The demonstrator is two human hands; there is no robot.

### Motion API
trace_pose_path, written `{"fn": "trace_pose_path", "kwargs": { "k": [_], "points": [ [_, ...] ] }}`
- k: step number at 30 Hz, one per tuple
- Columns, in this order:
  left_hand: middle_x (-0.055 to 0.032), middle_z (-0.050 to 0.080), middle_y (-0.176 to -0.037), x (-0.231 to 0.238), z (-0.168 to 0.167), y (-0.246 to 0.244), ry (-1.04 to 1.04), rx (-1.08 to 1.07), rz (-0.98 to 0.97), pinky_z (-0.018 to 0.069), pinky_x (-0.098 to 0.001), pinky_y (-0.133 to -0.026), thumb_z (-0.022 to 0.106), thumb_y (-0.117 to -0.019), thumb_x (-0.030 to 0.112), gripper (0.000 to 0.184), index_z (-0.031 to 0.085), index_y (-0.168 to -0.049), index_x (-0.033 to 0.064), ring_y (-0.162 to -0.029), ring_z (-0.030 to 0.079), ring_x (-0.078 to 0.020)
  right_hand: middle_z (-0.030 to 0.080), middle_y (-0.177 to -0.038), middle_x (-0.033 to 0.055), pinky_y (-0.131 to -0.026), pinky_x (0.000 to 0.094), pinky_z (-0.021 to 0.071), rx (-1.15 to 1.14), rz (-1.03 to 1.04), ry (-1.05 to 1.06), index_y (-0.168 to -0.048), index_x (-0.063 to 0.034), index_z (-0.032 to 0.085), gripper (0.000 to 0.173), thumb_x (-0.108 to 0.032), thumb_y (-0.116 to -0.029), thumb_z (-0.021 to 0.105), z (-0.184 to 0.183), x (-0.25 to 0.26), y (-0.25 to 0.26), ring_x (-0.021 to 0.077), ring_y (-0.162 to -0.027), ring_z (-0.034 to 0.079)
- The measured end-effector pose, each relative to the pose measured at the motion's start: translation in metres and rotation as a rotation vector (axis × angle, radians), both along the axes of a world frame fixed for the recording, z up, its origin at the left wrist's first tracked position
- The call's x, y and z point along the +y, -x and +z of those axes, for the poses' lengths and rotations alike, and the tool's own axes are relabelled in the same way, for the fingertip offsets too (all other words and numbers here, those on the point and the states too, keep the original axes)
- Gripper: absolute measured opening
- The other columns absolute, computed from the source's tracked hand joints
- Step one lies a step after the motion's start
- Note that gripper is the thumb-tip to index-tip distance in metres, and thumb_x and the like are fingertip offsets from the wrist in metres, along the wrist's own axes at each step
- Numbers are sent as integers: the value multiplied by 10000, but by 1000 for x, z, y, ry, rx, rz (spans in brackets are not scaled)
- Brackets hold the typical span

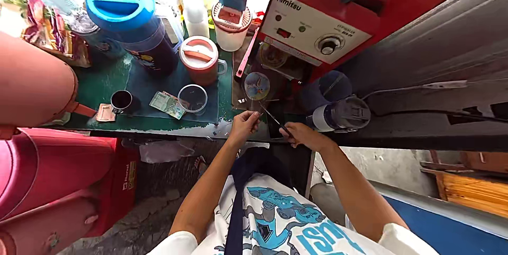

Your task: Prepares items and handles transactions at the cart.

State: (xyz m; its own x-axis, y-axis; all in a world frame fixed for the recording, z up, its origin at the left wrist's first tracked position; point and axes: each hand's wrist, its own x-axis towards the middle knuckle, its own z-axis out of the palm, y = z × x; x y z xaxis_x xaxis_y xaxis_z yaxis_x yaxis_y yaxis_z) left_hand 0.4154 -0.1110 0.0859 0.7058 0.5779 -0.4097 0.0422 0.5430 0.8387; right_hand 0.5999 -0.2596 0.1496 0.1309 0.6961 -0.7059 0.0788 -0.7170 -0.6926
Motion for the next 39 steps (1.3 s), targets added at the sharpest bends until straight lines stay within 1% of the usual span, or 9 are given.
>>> {"fn": "trace_pose_path", "kwargs": {
  "k": [7,18,24,28,31,33,36,37,39],
  "points": [
    [-61,646,-754,-7,1,16,-2,4,92,474,-203,-521,571,-1057,157,187,658,-1048,-8,-550,551,-77,475,-672,-48,-461,161,371,82,56,13,-887,-125,535,247,-299,-1053,591,6,33,-2,24,-501,420],
    [-33,655,-721,-7,10,33,-63,21,-36,467,-200,-529,627,-1020,129,161,684,-991,-19,-551,556,-55,496,-672,-8,-486,204,410,-33,93,-8,-847,-86,549,271,-259,-1039,627,13,70,24,62,-509,447],
    [-36,666,-796,26,22,50,-539,371,-404,525,-320,-703,602,-1009,240,231,718,-973,44,-693,610,-98,479,-646,-28,-477,192,429,123,-54,-34,-863,-92,547,289,-292,-1070,571,-8,101,37,51,-487,441],
    [-153,720,-952,39,32,62,-809,484,-840,525,-515,-892,578,-1005,210,254,734,-1022,10,-934,684,-282,486,-677,-9,-483,226,438,40,-103,-79,-949,-70,608,328,-376,-1063,574,-20,110,47,71,-496,440],
    [-203,704,-1105,33,26,63,-1044,753,-648,536,-562,-936,577,-1023,275,312,723,-1111,13,-1075,684,-370,564,-737,86,-581,370,482,-270,22,-101,-930,-28,644,367,-384,-1016,654,-26,96,41,178,-596,526],
    [-224,629,-1272,36,2,59,-1149,831,-511,530,-560,-950,774,-884,444,546,677,-1262,62,-1195,610,-402,635,-809,156,-701,528,507,-475,67,-57,-934,-23,682,388,-408,-981,689,-33,79,37,297,-742,616],
    [-233,252,-1652,28,-36,43,-1181,779,-614,486,-633,-986,935,-686,429,1038,423,-1565,222,-1424,394,-471,678,-971,229,-884,600,504,-606,59,47,-984,11,708,384,-372,-988,680,-41,62,34,389,-981,654],
    [-231,258,-1652,24,-43,38,-1203,719,-658,482,-647,-966,915,-728,337,992,406,-1576,255,-1402,413,-484,680,-998,234,-911,592,502,-632,46,75,-994,14,711,386,-370,-991,674,-43,64,34,391,-1017,652],
    [-223,462,-1537,12,-50,34,-1227,610,-746,497,-597,-1013,751,-897,131,625,549,-1484,201,-1354,496,-452,686,-1045,235,-950,579,493,-665,43,121,-1022,17,711,390,-369,-988,674,-48,71,33,388,-1066,648]
  ]
}}
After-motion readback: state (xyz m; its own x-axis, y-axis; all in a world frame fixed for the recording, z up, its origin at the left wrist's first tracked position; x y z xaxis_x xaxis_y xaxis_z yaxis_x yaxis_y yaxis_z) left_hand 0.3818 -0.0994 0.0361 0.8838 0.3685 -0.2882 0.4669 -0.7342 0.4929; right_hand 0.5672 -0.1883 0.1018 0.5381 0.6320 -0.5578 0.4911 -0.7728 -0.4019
